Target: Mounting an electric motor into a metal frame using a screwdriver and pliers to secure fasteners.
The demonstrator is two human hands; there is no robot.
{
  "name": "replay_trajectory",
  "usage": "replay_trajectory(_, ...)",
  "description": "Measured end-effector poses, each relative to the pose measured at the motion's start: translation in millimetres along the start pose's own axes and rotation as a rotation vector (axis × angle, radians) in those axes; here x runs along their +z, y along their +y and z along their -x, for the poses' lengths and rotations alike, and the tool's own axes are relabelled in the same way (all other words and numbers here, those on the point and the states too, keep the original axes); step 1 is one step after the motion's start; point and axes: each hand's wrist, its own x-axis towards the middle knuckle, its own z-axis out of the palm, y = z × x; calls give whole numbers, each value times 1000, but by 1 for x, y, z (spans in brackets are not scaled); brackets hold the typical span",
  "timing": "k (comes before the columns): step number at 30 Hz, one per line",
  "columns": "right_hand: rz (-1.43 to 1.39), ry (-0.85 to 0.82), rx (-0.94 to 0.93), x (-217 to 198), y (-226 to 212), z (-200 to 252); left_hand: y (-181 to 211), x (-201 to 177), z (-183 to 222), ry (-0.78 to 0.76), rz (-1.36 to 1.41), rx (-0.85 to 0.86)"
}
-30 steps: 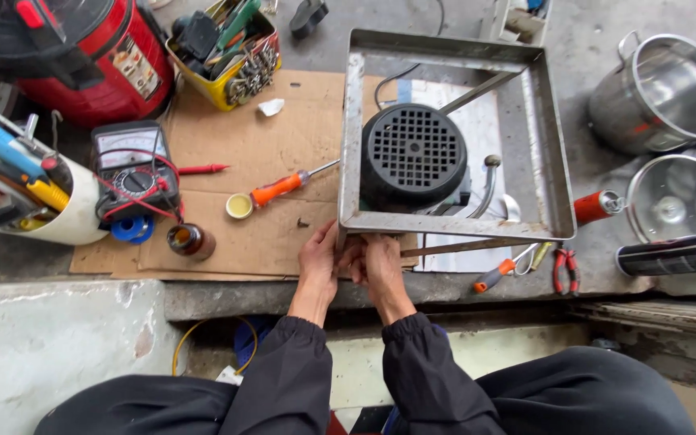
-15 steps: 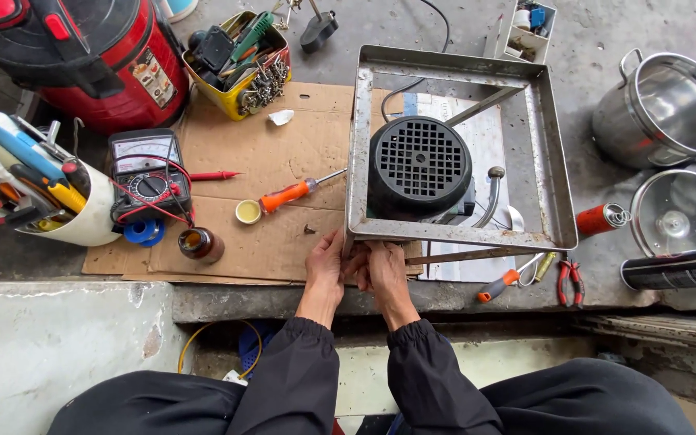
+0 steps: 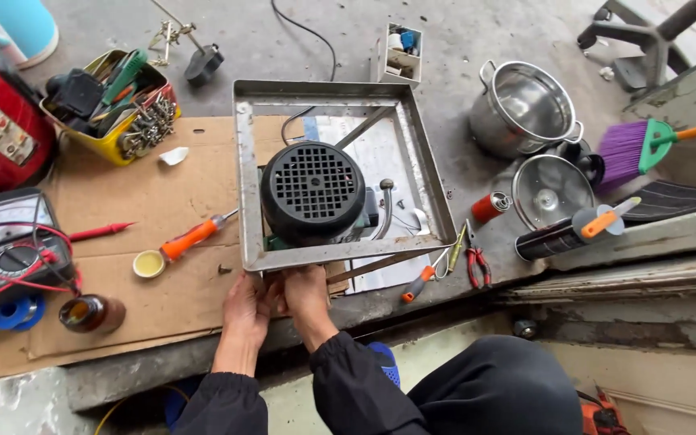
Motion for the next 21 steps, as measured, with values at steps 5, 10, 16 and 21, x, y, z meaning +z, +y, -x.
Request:
replay_trajectory(5, -39, 69, 90, 15, 16, -22, 13, 15, 26, 4, 13, -5)
replay_trajectory(10, -99, 167, 202, 22, 18, -39, -4, -8, -11, -1, 34, 9)
replay_trajectory(16, 52, 16, 357, 12, 10, -49, 4, 0, 10, -23, 61, 10)
replay_trajectory(21, 438, -237, 440, 2, -8, -59, -3, -4, -1, -21, 46, 28)
